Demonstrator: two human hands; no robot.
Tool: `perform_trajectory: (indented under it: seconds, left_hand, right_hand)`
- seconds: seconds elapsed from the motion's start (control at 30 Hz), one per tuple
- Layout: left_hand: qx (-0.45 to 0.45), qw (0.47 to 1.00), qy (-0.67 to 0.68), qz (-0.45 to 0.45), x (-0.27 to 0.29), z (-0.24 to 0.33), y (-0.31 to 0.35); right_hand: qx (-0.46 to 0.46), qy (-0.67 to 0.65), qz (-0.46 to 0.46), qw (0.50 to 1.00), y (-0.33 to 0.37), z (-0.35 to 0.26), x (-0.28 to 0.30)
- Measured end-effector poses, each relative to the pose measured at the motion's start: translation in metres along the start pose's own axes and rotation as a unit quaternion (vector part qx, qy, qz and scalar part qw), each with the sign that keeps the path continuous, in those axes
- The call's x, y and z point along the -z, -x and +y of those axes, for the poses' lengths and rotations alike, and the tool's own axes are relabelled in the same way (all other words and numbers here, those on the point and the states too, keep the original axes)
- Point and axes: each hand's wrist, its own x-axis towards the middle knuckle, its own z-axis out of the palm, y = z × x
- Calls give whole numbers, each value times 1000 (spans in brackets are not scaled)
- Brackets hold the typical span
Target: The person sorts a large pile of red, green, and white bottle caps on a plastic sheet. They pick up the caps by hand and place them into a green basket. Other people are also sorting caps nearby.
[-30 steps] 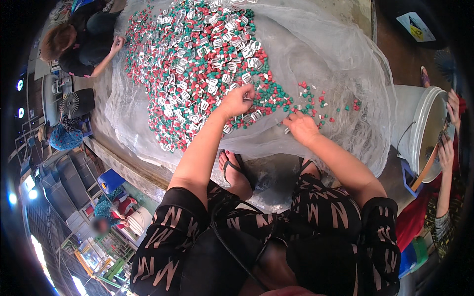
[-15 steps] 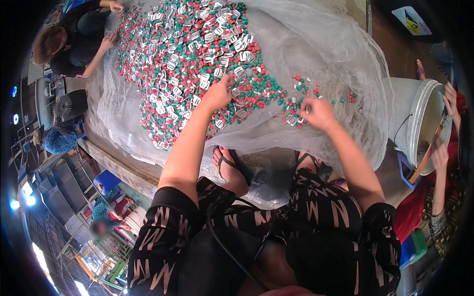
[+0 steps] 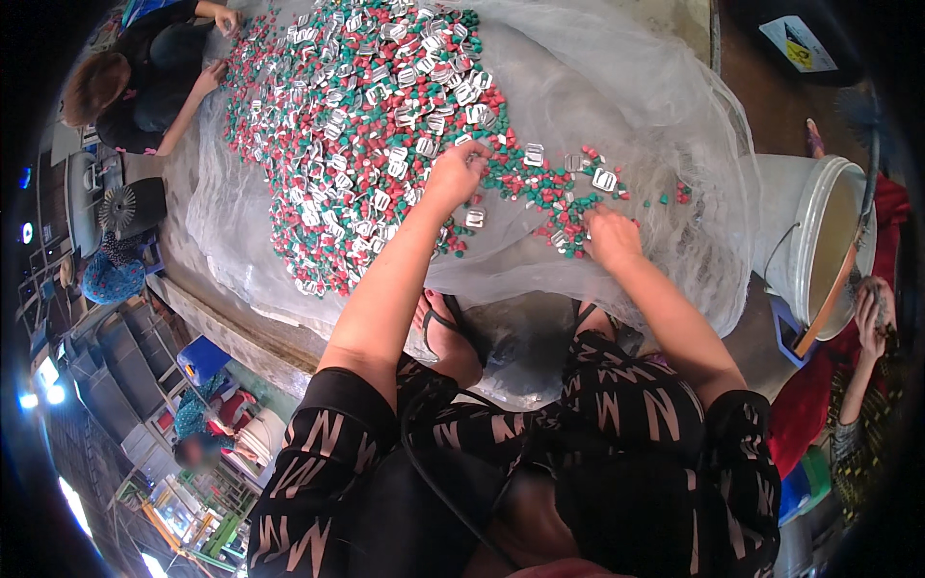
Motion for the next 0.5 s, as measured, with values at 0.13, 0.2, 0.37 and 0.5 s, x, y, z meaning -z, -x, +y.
perform_trajectory:
  seconds: [0.13,0.2,0.37,0.5]
  left_hand:
    - [-136,979,-106,105,-32,31,3]
    - [-119,972,-175,103,-48,35,-3]
    - [-39,997,-63,-6,-47,31,-26]
    - [-27,989,124,-71,-8,-12,-33]
  right_hand:
    - [-27,-68,95,993,3,-3,16]
    - [-86,-100,167,977,-10,-1,25]
    - [-60,-51,161,984,-35,28,34]
    - [-91,-117,124,981,-49,44,30]
